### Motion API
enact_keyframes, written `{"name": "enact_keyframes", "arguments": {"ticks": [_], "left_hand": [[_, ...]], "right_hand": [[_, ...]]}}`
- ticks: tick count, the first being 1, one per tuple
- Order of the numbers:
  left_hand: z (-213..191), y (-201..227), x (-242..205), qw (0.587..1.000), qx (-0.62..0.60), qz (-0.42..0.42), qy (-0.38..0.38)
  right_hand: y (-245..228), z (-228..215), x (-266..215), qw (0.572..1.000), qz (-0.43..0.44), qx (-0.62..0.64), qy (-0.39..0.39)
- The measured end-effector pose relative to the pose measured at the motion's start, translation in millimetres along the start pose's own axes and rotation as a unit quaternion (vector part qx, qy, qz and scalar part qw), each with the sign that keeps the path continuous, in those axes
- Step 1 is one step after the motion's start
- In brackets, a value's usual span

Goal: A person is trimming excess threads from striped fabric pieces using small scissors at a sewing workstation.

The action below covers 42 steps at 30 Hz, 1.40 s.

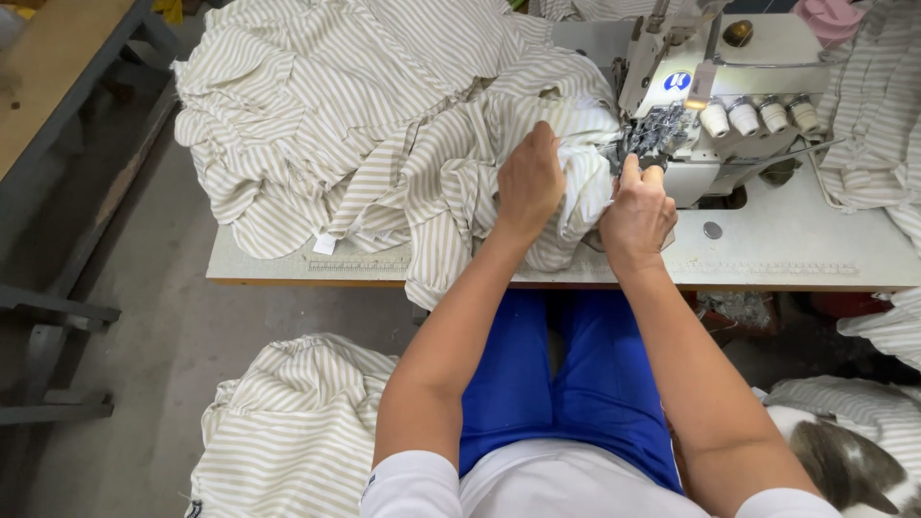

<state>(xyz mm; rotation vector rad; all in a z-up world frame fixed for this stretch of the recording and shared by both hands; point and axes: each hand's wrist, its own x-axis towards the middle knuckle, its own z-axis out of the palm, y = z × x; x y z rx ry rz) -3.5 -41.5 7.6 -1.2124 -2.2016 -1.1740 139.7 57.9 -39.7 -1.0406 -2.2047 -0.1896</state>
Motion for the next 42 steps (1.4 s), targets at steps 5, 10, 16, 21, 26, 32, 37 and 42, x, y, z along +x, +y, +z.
{"name": "enact_keyframes", "arguments": {"ticks": [5, 10, 16, 21, 26, 32, 37, 42], "left_hand": [[2.1, -2.3, 2.7, 0.990, 0.013, 0.086, 0.108], [0.1, 5.5, 9.1, 0.979, 0.013, 0.139, 0.145], [19.6, -14.3, -1.4, 0.987, -0.026, 0.108, 0.120], [-6.1, -28.1, 9.2, 0.987, -0.066, 0.032, 0.139], [-73.9, -30.4, 0.9, 0.964, -0.211, -0.099, 0.127], [-126.4, -13.0, -42.5, 0.942, -0.282, -0.165, 0.081], [-134.1, -8.3, -105.9, 0.965, -0.238, -0.100, 0.055], [-150.7, 4.0, -148.2, 0.985, -0.166, -0.010, -0.040]], "right_hand": [[3.5, 11.5, 10.6, 0.999, 0.022, 0.012, -0.042], [9.4, 11.8, 11.8, 0.996, 0.033, 0.011, -0.079], [3.3, 7.7, 11.3, 0.994, 0.033, 0.015, -0.099], [2.3, -19.5, -3.8, 0.995, 0.022, 0.053, -0.082], [-20.8, -85.4, -16.7, 0.990, -0.008, 0.132, -0.042], [-32.0, -89.4, -27.2, 0.826, 0.222, 0.513, -0.069], [-30.4, -36.1, -71.6, 0.762, 0.279, 0.542, -0.221], [-68.0, -81.7, -91.9, 0.779, 0.255, 0.507, -0.265]]}}
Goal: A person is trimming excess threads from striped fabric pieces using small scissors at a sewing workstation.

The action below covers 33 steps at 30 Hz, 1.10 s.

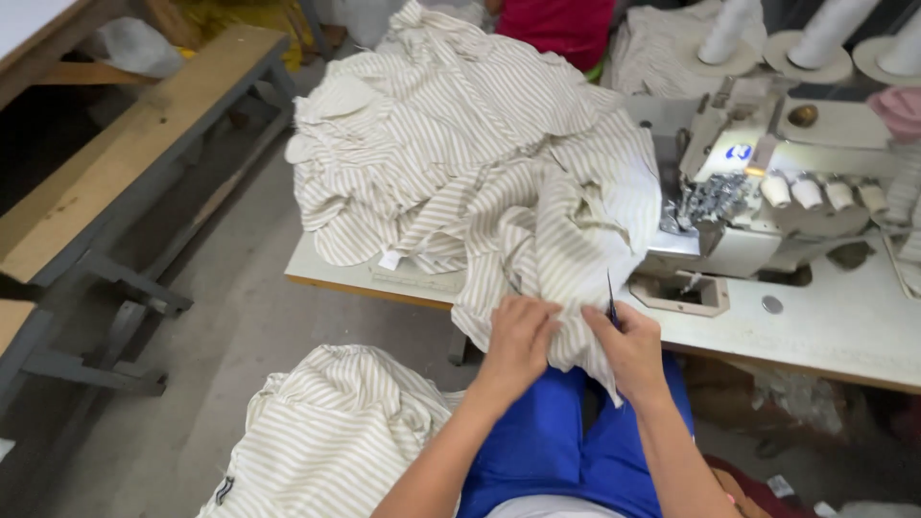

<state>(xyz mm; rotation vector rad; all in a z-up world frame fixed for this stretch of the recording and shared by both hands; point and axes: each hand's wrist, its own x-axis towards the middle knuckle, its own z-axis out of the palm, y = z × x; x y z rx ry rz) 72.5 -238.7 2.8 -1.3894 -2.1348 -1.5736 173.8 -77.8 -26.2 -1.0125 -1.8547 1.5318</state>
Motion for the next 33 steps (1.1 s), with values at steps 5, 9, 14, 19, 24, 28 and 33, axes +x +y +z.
{"name": "enact_keyframes", "arguments": {"ticks": [5, 9, 14, 19, 24, 28, 33], "left_hand": [[10.2, 6.3, -30.3, 0.999, 0.035, 0.012, -0.037], [10.7, 6.4, -38.2, 1.000, 0.008, 0.013, -0.012], [-23.4, 37.2, -29.0, 0.999, 0.008, 0.042, 0.033], [-41.8, 45.6, -30.5, 0.998, 0.013, 0.048, 0.023], [-51.9, 43.2, -25.2, 0.999, 0.008, -0.012, 0.037], [-57.7, 35.3, -17.7, 0.997, -0.051, -0.027, 0.058], [-65.5, 34.0, -12.7, 0.995, -0.063, -0.027, 0.072]], "right_hand": [[6.1, -10.4, -30.8, 0.994, -0.067, -0.090, -0.001], [-21.8, -18.5, -61.7, 0.993, -0.084, -0.056, -0.061], [-28.3, -30.4, -72.3, 0.988, -0.030, 0.008, -0.150], [-12.2, -31.1, -62.0, 0.970, 0.001, 0.095, -0.223], [-18.0, -6.6, -55.4, 0.951, -0.034, 0.174, -0.252], [0.8, 4.2, -36.7, 0.953, -0.059, 0.191, -0.229], [-26.9, 7.9, -28.9, 0.977, -0.104, 0.073, -0.174]]}}
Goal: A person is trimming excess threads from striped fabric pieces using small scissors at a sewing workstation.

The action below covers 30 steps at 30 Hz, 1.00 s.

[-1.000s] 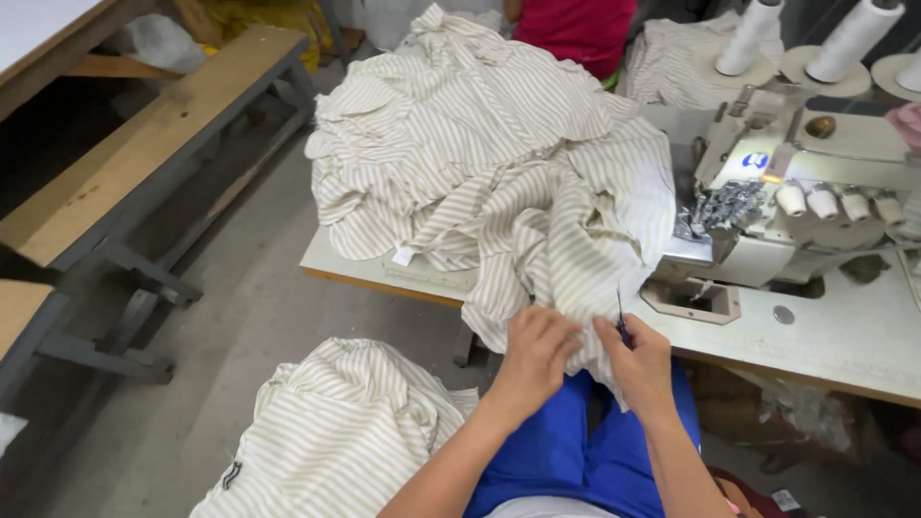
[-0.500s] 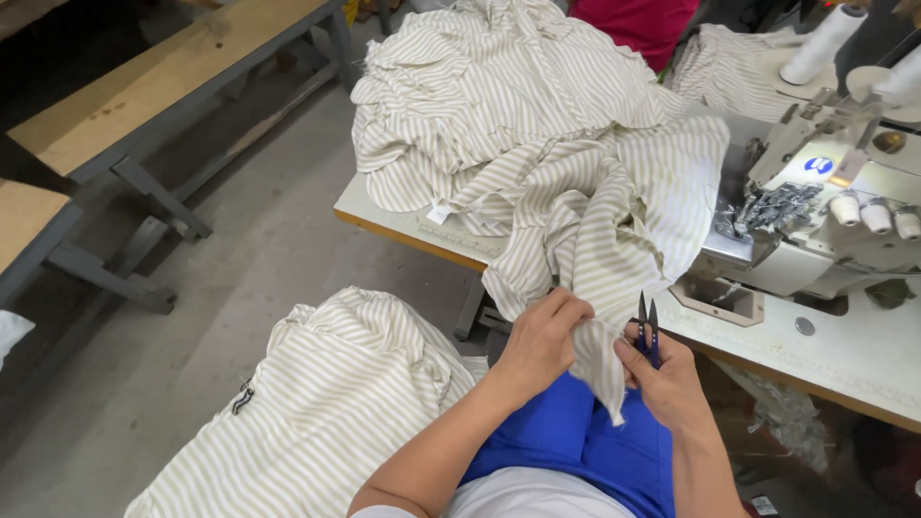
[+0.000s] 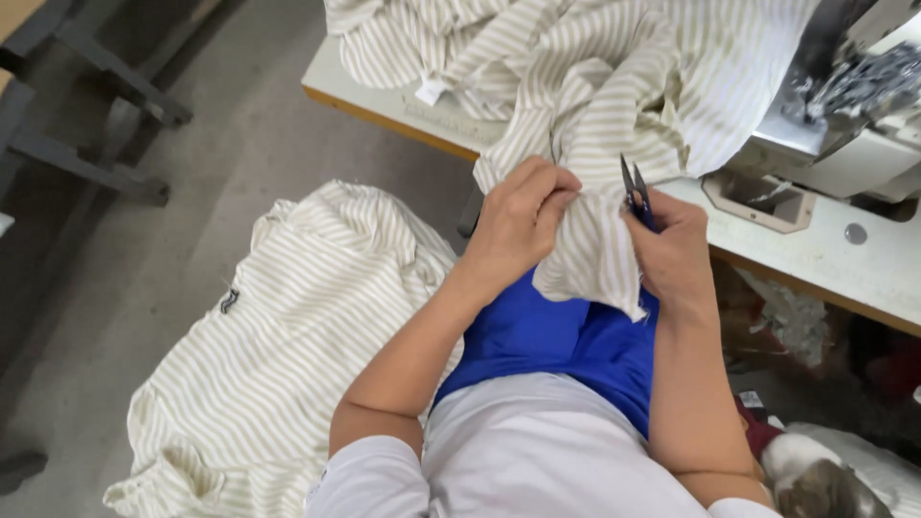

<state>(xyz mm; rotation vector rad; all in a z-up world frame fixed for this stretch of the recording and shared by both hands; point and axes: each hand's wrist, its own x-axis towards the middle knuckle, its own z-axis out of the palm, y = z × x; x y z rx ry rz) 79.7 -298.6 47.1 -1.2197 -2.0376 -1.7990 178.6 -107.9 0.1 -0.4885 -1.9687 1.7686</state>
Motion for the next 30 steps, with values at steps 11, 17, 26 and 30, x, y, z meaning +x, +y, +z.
{"name": "enact_keyframes", "arguments": {"ticks": [11, 17, 26, 30], "left_hand": [[19.4, -9.7, -18.2, 0.997, 0.016, 0.047, -0.053], [26.7, -16.9, -23.7, 0.997, 0.050, 0.037, -0.037], [33.1, -24.8, -19.1, 0.996, -0.083, 0.021, -0.017], [32.8, -37.2, -24.0, 0.993, -0.113, -0.011, -0.018]], "right_hand": [[-15.2, 3.1, -14.3, 0.969, -0.123, -0.201, 0.081], [3.4, 2.0, -20.3, 0.978, -0.112, -0.163, 0.066], [-19.5, 2.0, -21.7, 0.990, -0.069, -0.119, 0.022], [-21.7, 3.4, -24.5, 0.996, -0.044, -0.075, 0.016]]}}
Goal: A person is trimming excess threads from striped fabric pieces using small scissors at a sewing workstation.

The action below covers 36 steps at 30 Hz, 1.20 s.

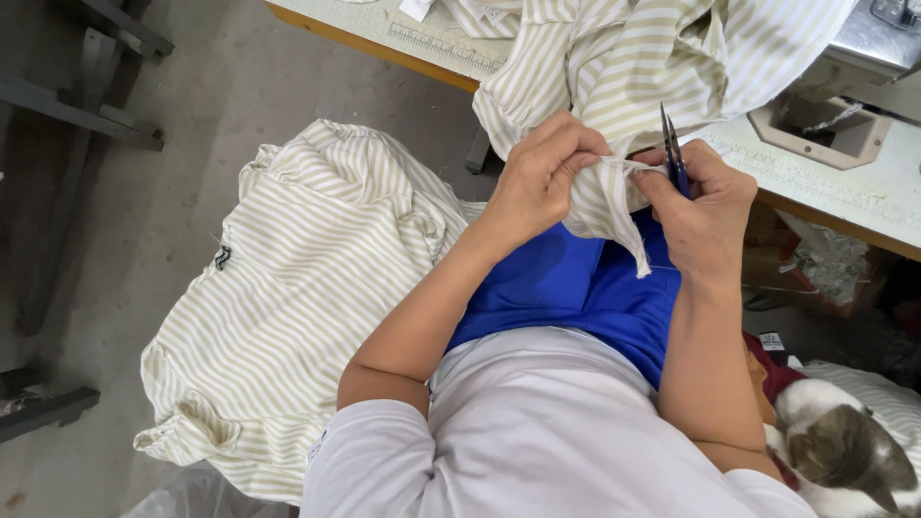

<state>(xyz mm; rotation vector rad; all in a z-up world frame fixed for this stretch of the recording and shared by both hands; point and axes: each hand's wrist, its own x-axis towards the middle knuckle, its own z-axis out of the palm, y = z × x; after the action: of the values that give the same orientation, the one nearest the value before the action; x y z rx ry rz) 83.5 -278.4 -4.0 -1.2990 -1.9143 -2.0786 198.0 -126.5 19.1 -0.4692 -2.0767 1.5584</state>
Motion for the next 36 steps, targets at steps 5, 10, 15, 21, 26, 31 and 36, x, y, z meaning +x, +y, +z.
{"name": "enact_keyframes", "arguments": {"ticks": [5, 10, 15, 21, 26, 31, 36], "left_hand": [[-7.2, 15.7, -1.3, 0.995, 0.041, -0.067, -0.062], [3.8, 57.8, -6.5, 0.983, -0.042, -0.168, -0.060], [12.1, 32.4, -6.3, 0.952, -0.215, -0.208, 0.064], [27.7, 22.8, -5.9, 0.918, -0.291, -0.268, 0.035], [57.6, 8.2, -5.4, 0.889, -0.335, -0.312, 0.007], [80.1, -16.7, -13.1, 0.868, -0.387, -0.306, 0.059], [76.5, -6.3, -6.3, 0.866, -0.392, -0.306, 0.056]], "right_hand": [[-20.3, -0.1, 2.7, 0.999, 0.022, 0.004, -0.026], [-39.7, 8.6, 19.3, 0.991, -0.078, -0.069, -0.085], [-33.3, 15.0, 28.5, 0.990, -0.111, -0.042, -0.082], [-32.5, -29.6, -0.4, 0.978, -0.107, -0.123, 0.128], [-27.6, -35.9, -32.8, 0.971, 0.099, 0.038, 0.212], [16.4, -33.7, -53.0, 0.976, -0.129, -0.149, 0.095], [19.6, -29.1, -50.9, 0.957, -0.168, -0.213, 0.102]]}}
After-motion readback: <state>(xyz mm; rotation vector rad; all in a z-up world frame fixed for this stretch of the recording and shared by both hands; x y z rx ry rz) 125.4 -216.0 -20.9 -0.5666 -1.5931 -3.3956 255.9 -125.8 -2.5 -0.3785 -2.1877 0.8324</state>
